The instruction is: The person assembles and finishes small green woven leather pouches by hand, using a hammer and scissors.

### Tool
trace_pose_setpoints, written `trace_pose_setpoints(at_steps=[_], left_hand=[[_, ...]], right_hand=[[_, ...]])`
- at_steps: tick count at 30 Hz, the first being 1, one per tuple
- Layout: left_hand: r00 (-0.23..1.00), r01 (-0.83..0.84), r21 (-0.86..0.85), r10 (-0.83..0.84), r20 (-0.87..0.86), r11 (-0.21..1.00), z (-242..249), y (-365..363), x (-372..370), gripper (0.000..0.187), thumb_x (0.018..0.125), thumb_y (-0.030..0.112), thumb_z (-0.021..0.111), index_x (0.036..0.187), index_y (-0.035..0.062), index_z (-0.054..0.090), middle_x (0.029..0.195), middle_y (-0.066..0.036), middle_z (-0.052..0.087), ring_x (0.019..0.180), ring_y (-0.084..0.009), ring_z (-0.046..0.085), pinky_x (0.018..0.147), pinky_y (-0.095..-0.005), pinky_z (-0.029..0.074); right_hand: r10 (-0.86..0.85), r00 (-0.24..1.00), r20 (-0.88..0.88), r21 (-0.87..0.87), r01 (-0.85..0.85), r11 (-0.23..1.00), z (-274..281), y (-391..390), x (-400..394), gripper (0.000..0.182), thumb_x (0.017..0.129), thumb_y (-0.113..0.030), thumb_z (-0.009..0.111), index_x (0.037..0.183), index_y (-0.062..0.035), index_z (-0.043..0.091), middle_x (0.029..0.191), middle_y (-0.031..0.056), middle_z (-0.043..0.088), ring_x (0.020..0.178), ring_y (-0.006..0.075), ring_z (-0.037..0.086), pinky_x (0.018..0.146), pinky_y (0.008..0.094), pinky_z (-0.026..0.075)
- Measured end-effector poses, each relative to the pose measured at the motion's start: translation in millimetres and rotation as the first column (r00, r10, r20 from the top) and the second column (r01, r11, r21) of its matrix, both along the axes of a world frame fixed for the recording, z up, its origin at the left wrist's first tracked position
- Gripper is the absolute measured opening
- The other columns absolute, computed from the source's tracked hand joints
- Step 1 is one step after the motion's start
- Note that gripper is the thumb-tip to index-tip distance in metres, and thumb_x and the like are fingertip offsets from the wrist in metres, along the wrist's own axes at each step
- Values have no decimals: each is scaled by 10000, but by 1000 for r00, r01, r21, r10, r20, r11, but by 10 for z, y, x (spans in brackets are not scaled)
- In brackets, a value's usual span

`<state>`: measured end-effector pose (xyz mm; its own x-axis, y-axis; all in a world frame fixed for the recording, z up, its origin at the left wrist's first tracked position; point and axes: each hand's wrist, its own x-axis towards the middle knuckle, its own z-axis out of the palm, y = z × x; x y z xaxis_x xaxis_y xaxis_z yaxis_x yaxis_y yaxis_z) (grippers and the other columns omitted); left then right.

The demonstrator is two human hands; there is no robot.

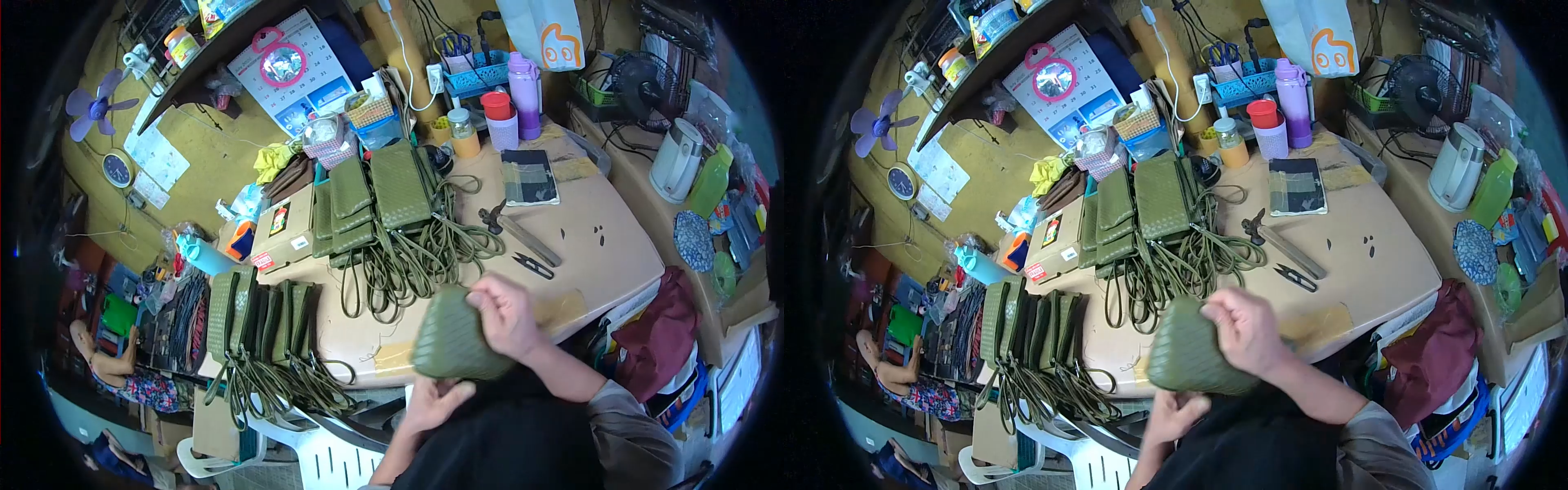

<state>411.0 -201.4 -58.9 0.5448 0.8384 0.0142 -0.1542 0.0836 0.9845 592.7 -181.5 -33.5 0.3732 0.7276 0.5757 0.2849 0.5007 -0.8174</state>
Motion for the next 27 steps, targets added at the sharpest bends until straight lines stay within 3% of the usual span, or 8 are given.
trace_pose_setpoints(at_steps=[2, 4, 6, 8, 12, 18, 24, 27], left_hand=[[871, 471, 314, -378, -313, 824, 165, 330, -380, 274, 894, 93, 590, 1136, -30, 552, 1027, -94, 617, 906, -169, 589, 816, -322, 479], [983, -90, 252, 126, -132, 964, 189, 380, -522, 247, 947, 168, 488, 1058, -27, 591, 922, -96, 640, 810, -177, 600, 778, -311, 485], [919, -254, 323, 332, -213, 912, 432, 322, -50, 373, 989, 267, 399, 878, -29, 597, 764, -91, 633, 734, -180, 587, 742, -288, 471], [791, 224, 361, 48, -610, 905, 321, 403, -122, 408, 998, 299, 401, 874, -38, 595, 745, -84, 611, 727, -148, 544, 709, -288, 455], [887, 350, 72, -306, -347, 934, 104, 461, -216, 352, 974, 277, 497, 863, -44, 589, 703, -18, 549, 695, -89, 457, 631, -247, 407], [907, 142, 118, -82, -413, 983, -47, 440, -230, 273, 935, 233, 562, 782, 9, 592, 676, 43, 518, 635, -54, 440, 554, -241, 364], [650, 163, 561, 339, -680, 812, -700, 1129, 167, 140, 819, 123, 649, 892, 5, 626, 761, -124, 597, 724, -248, 553, 685, -340, 452], [687, 248, 780, 464, -559, 574, -623, 1016, 301, 241, 754, 69, 672, 982, 11, 621, 902, -157, 593, 857, -329, 550, 772, -389, 454]], right_hand=[[-25, 992, 122, -252, 55, 966, 113, -109, 267, 159, 893, -55, 542, 749, 12, 534, 601, 33, 474, 576, 73, 431, 542, 253, 375], [66, 989, 134, -241, -33, 970, 84, -163, 244, 176, 896, -81, 538, 745, 10, 549, 562, 55, 498, 523, 126, 469, 532, 276, 388], [397, 863, 312, -462, -228, 857, 133, -243, 64, 183, 890, -186, 572, 813, -20, 586, 664, 191, 571, 612, 350, 572, 559, 396, 445], [453, 822, 345, -474, -264, 840, 98, -243, -31, 218, 891, -222, 570, 805, -22, 579, 682, 194, 585, 644, 374, 578, 588, 427, 449], [628, 671, 394, -658, -271, 702, 89, -254, 30, 327, 902, -328, 539, 780, -25, 556, 742, 185, 624, 735, 404, 602, 691, 487, 456], [774, 469, 425, -837, -121, 533, 70, -285, 532, 411, 908, -420, 491, 848, -35, 622, 833, 199, 643, 826, 382, 618, 753, 476, 465], [505, 685, 524, -806, 208, 554, -652, 231, 709, 314, 835, -355, 624, 905, -49, 646, 917, 197, 636, 942, 338, 598, 812, 450, 443], [134, 566, 813, -384, 350, 855, -890, 191, 619, 367, 751, -327, 701, 968, -42, 622, 1057, 164, 591, 1049, 312, 539, 881, 443, 400]])
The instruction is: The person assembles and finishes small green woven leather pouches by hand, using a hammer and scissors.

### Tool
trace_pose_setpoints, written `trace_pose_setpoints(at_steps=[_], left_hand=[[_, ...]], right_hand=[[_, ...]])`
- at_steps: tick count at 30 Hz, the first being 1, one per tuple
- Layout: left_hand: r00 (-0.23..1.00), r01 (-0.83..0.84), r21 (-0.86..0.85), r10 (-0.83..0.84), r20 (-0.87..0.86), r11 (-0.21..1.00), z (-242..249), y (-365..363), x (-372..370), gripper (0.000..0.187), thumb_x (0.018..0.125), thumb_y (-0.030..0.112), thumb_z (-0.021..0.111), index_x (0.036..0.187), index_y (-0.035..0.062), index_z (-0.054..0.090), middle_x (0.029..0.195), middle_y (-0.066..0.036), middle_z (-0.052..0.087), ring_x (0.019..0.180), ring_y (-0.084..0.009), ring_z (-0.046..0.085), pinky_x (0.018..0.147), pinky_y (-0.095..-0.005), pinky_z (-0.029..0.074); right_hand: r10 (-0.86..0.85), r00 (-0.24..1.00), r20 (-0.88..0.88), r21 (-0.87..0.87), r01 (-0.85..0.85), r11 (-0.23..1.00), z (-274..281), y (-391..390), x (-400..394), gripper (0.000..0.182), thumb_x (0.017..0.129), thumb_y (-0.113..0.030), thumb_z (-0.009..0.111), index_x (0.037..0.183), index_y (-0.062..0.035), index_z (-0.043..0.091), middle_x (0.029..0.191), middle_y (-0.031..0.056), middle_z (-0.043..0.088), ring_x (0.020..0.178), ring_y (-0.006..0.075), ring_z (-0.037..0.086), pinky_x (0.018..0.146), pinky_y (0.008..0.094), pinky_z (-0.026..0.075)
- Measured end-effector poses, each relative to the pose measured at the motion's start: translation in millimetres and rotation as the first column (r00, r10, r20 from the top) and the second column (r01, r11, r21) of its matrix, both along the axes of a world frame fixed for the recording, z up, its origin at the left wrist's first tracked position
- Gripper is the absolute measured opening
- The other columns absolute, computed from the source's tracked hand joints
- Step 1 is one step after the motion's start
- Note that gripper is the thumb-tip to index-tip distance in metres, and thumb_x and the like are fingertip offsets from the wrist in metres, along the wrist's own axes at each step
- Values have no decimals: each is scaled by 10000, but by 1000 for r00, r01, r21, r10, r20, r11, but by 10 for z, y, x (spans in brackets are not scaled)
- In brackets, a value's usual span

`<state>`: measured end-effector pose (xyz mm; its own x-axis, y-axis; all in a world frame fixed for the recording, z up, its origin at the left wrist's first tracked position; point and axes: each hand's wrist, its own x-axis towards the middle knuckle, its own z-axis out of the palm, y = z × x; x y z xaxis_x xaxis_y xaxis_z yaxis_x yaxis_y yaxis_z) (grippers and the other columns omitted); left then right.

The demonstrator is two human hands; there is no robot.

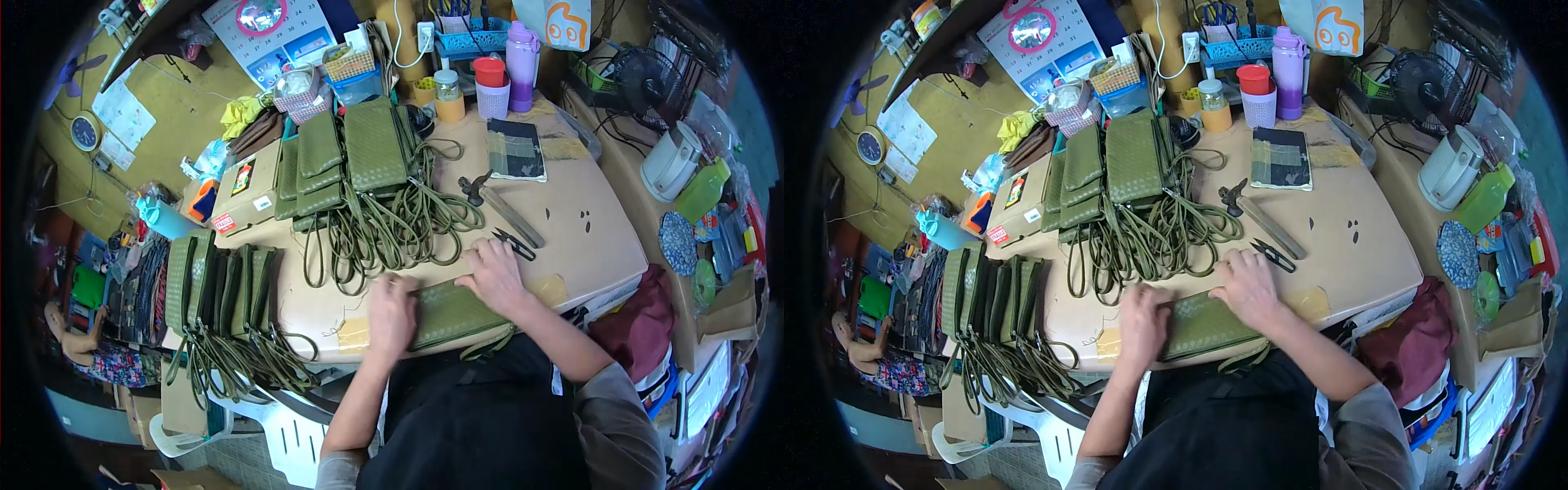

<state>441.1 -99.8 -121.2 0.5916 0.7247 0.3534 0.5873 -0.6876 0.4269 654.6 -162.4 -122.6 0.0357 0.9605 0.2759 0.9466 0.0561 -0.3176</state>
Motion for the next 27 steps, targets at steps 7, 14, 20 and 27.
trace_pose_setpoints(at_steps=[7, 14, 20, 27], left_hand=[[979, 132, -88, -143, -142, 987, -93, -461, 102, 482, 835, 139, 564, 1287, 9, 457, 1273, -194, 449, 1167, -364, 440, 986, -445, 363], [943, 94, -136, -132, -304, 986, -40, -493, 117, 563, 877, 262, 542, 1364, 28, 385, 1398, -241, 337, 1284, -409, 336, 1063, -493, 278], [873, 103, -104, -140, -467, 989, 115, -523, 225, 691, 853, 491, 531, 1428, 165, 331, 1324, -285, 392, 1247, -444, 363, 1041, -542, 288], [848, 98, -74, -122, -516, 992, 60, -549, 263, 745, 809, 568, 547, 1434, 228, 327, 1285, -312, 399, 1225, -486, 352, 1017, -592, 282]], right_hand=[[152, 984, 92, -155, -136, 978, 26, -512, -367, 811, 752, -530, 636, 1294, 40, 438, 1375, 195, 398, 1305, 315, 337, 1056, 455, 266], [140, 987, 76, -302, -112, 947, 147, -510, -242, 883, 735, -599, 614, 1353, -8, 395, 1444, 191, 316, 1350, 309, 275, 1067, 494, 203], [92, 994, 53, -345, -68, 936, 131, -575, -94, 858, 704, -573, 664, 1340, -50, 422, 1429, 188, 315, 1313, 315, 311, 1022, 494, 245], [29, 999, -12, -269, -31, 963, 141, -578, 19, 833, 635, -580, 716, 1235, -40, 511, 1373, 163, 342, 1187, 334, 373, 958, 464, 296]])
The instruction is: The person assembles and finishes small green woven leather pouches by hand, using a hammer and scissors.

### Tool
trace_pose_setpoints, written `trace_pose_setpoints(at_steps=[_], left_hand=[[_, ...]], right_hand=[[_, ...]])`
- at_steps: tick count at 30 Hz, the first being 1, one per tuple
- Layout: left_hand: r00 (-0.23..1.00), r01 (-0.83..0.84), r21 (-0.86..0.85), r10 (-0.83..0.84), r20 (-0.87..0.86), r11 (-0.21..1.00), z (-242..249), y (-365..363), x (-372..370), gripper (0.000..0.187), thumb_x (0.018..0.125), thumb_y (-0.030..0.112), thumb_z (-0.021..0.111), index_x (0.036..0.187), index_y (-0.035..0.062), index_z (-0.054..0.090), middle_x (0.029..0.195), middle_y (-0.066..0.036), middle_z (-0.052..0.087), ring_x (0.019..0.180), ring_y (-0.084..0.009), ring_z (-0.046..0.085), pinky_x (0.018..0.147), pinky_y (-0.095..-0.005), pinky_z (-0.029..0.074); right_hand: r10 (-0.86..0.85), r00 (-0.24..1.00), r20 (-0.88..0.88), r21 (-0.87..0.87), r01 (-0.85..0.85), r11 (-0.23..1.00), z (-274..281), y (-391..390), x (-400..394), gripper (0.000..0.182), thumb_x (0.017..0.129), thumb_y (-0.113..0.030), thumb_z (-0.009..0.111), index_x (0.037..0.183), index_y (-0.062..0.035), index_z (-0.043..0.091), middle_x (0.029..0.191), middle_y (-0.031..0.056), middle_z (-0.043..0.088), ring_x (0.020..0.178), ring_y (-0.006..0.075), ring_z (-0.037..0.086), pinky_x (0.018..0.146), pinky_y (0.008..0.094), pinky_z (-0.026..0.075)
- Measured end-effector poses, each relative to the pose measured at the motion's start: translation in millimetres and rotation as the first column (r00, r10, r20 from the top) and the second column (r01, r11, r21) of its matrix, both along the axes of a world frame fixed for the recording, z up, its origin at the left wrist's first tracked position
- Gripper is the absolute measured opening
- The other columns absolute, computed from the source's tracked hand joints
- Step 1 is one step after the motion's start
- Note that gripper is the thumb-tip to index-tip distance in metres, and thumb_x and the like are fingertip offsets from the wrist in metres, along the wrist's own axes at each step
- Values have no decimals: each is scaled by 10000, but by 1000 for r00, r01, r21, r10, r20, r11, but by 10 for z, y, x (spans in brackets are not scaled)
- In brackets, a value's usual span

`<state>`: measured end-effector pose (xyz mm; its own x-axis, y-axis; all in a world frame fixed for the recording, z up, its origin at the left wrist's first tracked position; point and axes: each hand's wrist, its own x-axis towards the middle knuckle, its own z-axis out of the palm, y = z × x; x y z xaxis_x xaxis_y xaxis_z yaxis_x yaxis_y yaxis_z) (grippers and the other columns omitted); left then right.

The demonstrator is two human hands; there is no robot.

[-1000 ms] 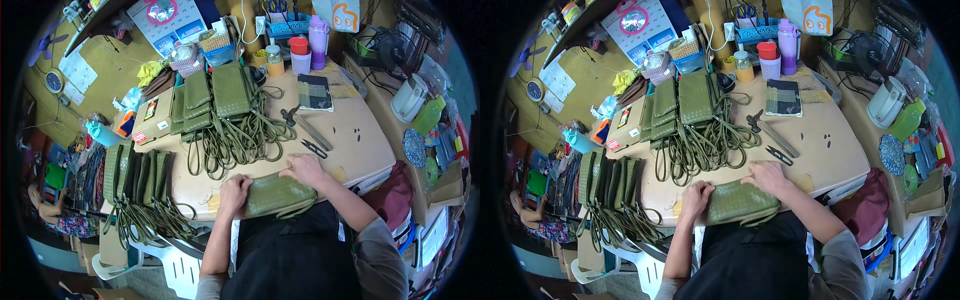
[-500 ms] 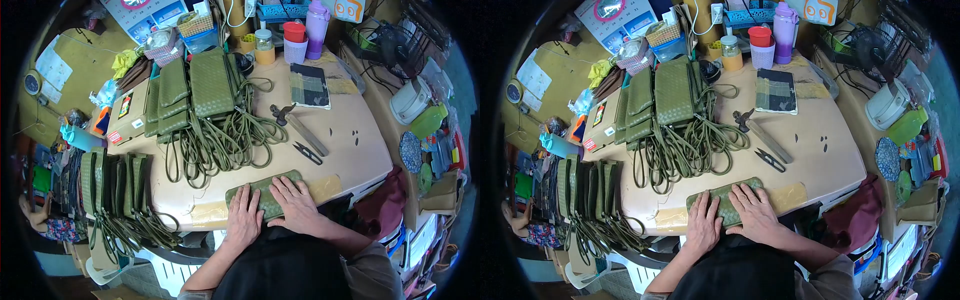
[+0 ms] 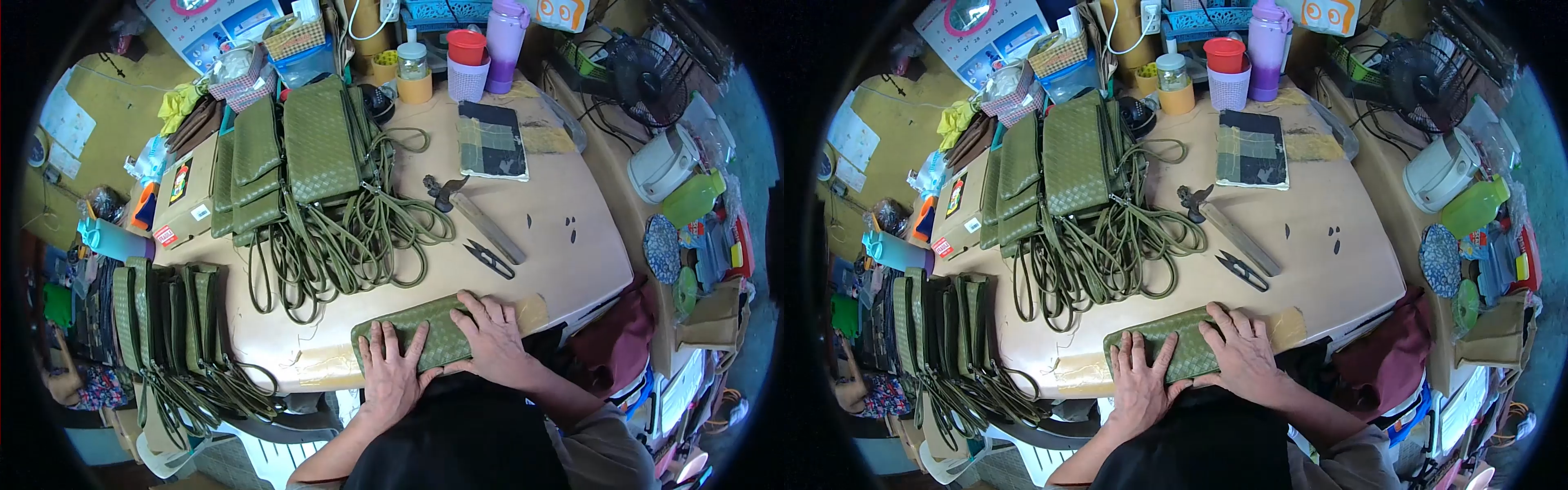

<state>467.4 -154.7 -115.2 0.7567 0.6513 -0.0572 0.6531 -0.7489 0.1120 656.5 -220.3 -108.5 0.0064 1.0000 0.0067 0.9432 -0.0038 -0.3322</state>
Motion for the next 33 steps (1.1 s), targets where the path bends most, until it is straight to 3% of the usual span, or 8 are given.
trace_pose_setpoints(at_steps=[4, 10, 12, 13, 17, 27, 29, 33], left_hand=[[999, -15, -31, 16, 30, 999, 29, 11, -8, 757, 815, 560, 545, 1446, 221, 303, 1301, -304, 393, 1248, -480, 345, 1028, -592, 271], [1000, 5, -36, -5, 10, 999, 43, 25, -32, 774, 797, 532, 589, 1445, 219, 304, 1308, -298, 389, 1255, -471, 342, 1034, -587, 266], [1000, 10, -43, -10, 8, 999, 38, 34, -49, 787, 782, 520, 614, 1443, 224, 307, 1306, -292, 394, 1256, -466, 341, 1036, -584, 268], [1000, 17, -40, -16, 12, 999, 43, 45, -47, 790, 778, 521, 619, 1442, 226, 309, 1305, -290, 395, 1255, -464, 342, 1036, -583, 269], [999, 30, -31, -30, 21, 999, 40, 42, -66, 797, 768, 522, 629, 1440, 231, 313, 1301, -285, 398, 1251, -455, 349, 1038, -576, 273], [1000, 22, -65, -23, -10, 998, 102, 67, -101, 843, 723, 503, 686, 1412, 155, 347, 1314, -257, 390, 1260, -444, 326, 1039, -565, 273], [999, 32, -87, -34, -29, 996, 232, 73, -6, 844, 720, 487, 695, 1408, 140, 349, 1332, -244, 380, 1278, -432, 313, 1050, -564, 255], [973, 221, -97, -212, 94, 971, 117, 72, 446, 869, 695, 451, 722, 1407, 134, 340, 1423, -158, 326, 1352, -350, 258, 1077, -587, 182]], right_hand=[[-47, 999, 8, 74, 46, 996, 18, -10, -5, 830, 585, -564, 764, 1185, -43, 524, 1324, 172, 368, 1154, 347, 370, 944, 456, 308], [-49, 995, -90, 12, 50, 999, 83, -89, 298, 752, 642, -472, 779, 1213, -70, 501, 1274, 161, 424, 1152, 354, 417, 920, 466, 355], [-70, 793, -605, 70, 140, 988, 100, -64, 467, 661, 692, -354, 785, 1205, -64, 486, 1169, 181, 486, 1049, 339, 530, 851, 440, 436], [-214, 783, -584, 16, 275, 961, 136, -5, 443, 476, 757, -246, 746, 1130, -54, 522, 1048, 157, 547, 926, 306, 605, 765, 403, 492], [-100, 859, -502, 181, 218, 959, -235, 303, 386, 201, 784, -152, 688, 930, -70, 578, 922, 75, 588, 835, 283, 612, 712, 396, 505], [-198, 969, -145, 82, 211, 974, -150, 280, 438, 181, 767, -190, 679, 846, -60, 580, 856, 82, 560, 818, 276, 591, 708, 406, 468], [-257, 965, 50, 426, 212, 879, -39, 269, 551, 197, 755, -224, 682, 846, -70, 598, 848, 78, 550, 826, 254, 553, 747, 403, 418], [-279, 953, 117, 362, 220, 906, -270, 412, 657, 224, 736, -255, 694, 861, -86, 615, 872, 75, 536, 864, 241, 514, 781, 402, 372]])
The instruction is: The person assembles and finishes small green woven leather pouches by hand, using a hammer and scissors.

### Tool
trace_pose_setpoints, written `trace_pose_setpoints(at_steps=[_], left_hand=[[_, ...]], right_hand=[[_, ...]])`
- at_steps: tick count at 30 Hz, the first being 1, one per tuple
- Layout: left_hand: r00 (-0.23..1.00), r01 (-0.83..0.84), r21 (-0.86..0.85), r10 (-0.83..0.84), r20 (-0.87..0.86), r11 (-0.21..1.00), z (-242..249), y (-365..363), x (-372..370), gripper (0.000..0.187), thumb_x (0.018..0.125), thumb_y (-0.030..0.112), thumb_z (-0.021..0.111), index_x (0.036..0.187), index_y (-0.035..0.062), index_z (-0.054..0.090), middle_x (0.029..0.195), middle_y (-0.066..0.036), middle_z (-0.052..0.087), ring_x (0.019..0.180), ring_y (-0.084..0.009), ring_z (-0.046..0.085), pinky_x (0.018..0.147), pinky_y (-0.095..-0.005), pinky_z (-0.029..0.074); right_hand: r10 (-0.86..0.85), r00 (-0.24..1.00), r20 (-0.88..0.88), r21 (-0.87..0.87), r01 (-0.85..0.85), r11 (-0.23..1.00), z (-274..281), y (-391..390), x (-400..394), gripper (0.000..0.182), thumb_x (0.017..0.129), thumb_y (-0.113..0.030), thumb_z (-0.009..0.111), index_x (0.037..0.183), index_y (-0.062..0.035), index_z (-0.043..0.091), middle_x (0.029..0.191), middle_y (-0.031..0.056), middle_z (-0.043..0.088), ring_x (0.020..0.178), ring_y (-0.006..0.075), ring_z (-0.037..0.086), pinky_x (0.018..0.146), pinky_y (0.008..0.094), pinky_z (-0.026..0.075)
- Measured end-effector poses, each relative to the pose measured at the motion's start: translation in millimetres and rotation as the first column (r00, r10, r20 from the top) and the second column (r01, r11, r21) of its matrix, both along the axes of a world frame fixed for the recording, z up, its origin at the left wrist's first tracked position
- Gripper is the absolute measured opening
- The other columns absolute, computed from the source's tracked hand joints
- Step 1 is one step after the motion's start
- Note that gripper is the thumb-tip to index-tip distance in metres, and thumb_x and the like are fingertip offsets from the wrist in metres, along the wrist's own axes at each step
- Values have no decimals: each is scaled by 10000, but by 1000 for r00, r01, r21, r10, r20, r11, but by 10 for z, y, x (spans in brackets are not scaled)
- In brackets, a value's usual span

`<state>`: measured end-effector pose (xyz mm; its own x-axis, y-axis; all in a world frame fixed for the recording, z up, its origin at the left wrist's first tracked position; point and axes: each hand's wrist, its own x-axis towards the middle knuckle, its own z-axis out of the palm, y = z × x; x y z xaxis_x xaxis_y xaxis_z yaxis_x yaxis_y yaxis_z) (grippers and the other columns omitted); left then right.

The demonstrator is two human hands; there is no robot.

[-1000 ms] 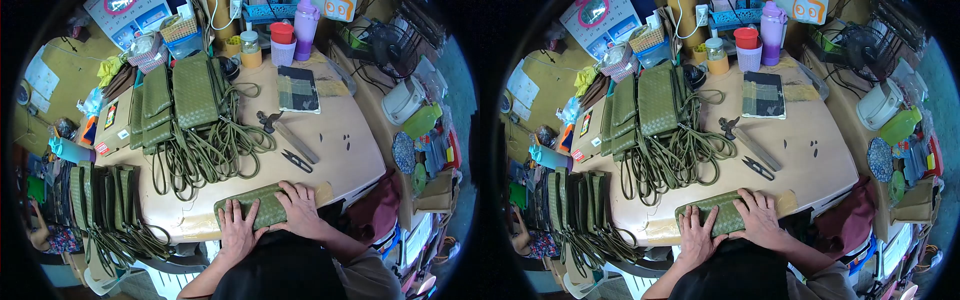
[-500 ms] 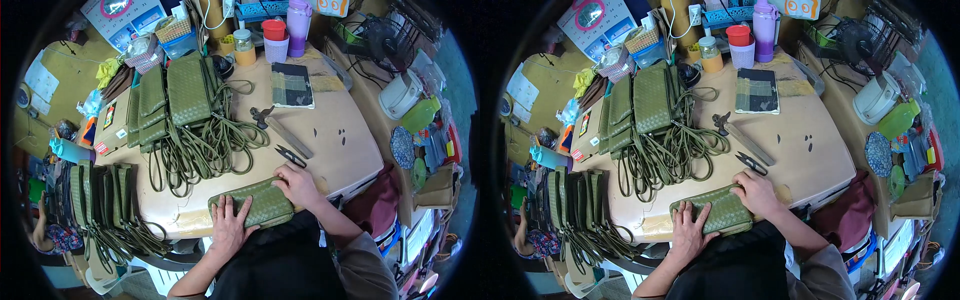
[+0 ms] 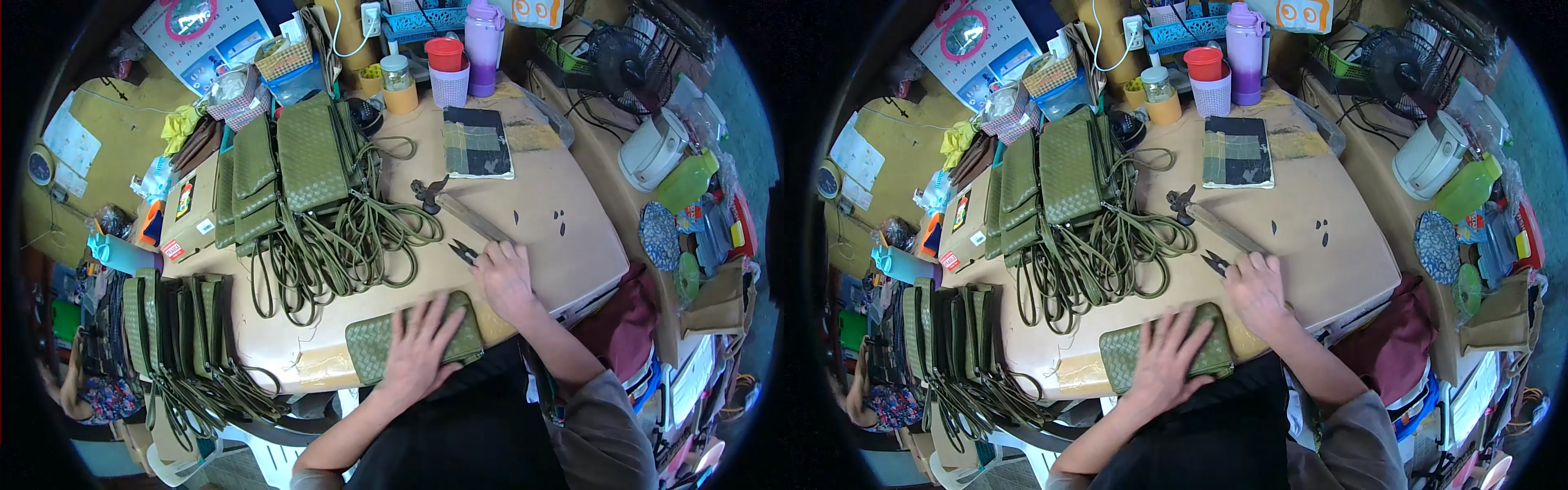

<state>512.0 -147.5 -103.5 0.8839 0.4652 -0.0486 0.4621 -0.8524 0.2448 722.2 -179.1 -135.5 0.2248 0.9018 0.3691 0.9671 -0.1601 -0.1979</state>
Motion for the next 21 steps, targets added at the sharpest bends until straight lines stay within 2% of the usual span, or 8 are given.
trace_pose_setpoints(at_steps=[3, 6, 9, 11, 15, 17, 19, 21], left_hand=[[995, 93, 21, -94, 34, 995, -83, -8, 71, 885, 683, 440, 729, 1418, 160, 324, 1455, -108, 306, 1370, -312, 246, 1078, -599, 169], [994, 88, 54, -85, -65, 995, -56, -56, -43, 883, 685, 417, 732, 1425, 177, 313, 1468, -83, 295, 1376, -291, 243, 1080, -597, 171], [989, 63, 129, -44, -141, 990, -85, -165, -64, 869, 688, 384, 736, 1421, 177, 317, 1472, -81, 289, 1363, -291, 260, 1066, -581, 210], [993, -6, 103, 18, -118, 995, -113, -200, -16, 852, 696, 386, 731, 1414, 170, 326, 1476, -75, 283, 1334, -305, 292, 1038, -546, 263], [993, 109, 78, -106, -42, 991, -120, 20, -145, 830, 710, 386, 719, 1410, 164, 331, 1461, -85, 299, 1309, -316, 314, 1006, -505, 307], [986, 164, 8, -164, -21, 986, -127, 63, -224, 813, 726, 385, 705, 1411, 161, 330, 1431, -111, 327, 1307, -317, 318, 1007, -476, 318], [990, 138, -55, -139, -15, 989, -142, 25, -224, 809, 728, 364, 705, 1414, 162, 327, 1401, -133, 351, 1300, -326, 329, 1040, -489, 295], [994, 100, 56, -97, -51, 993, -173, -70, -187, 812, 726, 343, 709, 1417, 164, 322, 1404, -139, 348, 1296, -332, 337, 1077, -502, 256]], right_hand=[[71, 997, 28, -110, -68, 992, 30, 202, 21, 242, 733, -270, 703, 855, -77, 621, 909, 87, 528, 917, 251, 503, 800, 403, 374], [122, 985, -119, 135, -106, 985, 127, 394, 119, 249, 706, -173, 723, 872, -54, 580, 804, 84, 524, 822, 307, 517, 775, 421, 390], [-108, 988, -110, 205, 129, 970, 172, 622, 258, 312, 781, -246, 682, 1003, -55, 574, 820, 128, 574, 886, 312, 561, 823, 434, 405], [-180, 946, -271, -314, 89, 945, 124, 765, 345, 379, 807, -243, 665, 1095, -44, 522, 864, 176, 617, 917, 358, 594, 810, 447, 436], [-161, 909, -383, -256, 63, 965, 357, 640, 431, 386, 830, -243, 647, 1101, -14, 495, 937, 214, 626, 952, 371, 603, 785, 438, 459], [-107, 852, -513, -40, 101, 994, 577, 349, 395, 419, 846, -247, 627, 1144, -5, 458, 909, 215, 620, 935, 392, 596, 773, 444, 458], [-117, 778, -617, -202, -13, 979, 872, -34, 296, 430, 871, -243, 597, 1188, -11, 423, 933, 225, 607, 927, 404, 590, 775, 454, 454], [-178, 549, -817, -312, -162, 936, 781, -384, 175, 428, 891, -219, 567, 1230, -25, 392, 966, 236, 587, 939, 394, 582, 788, 464, 449]])
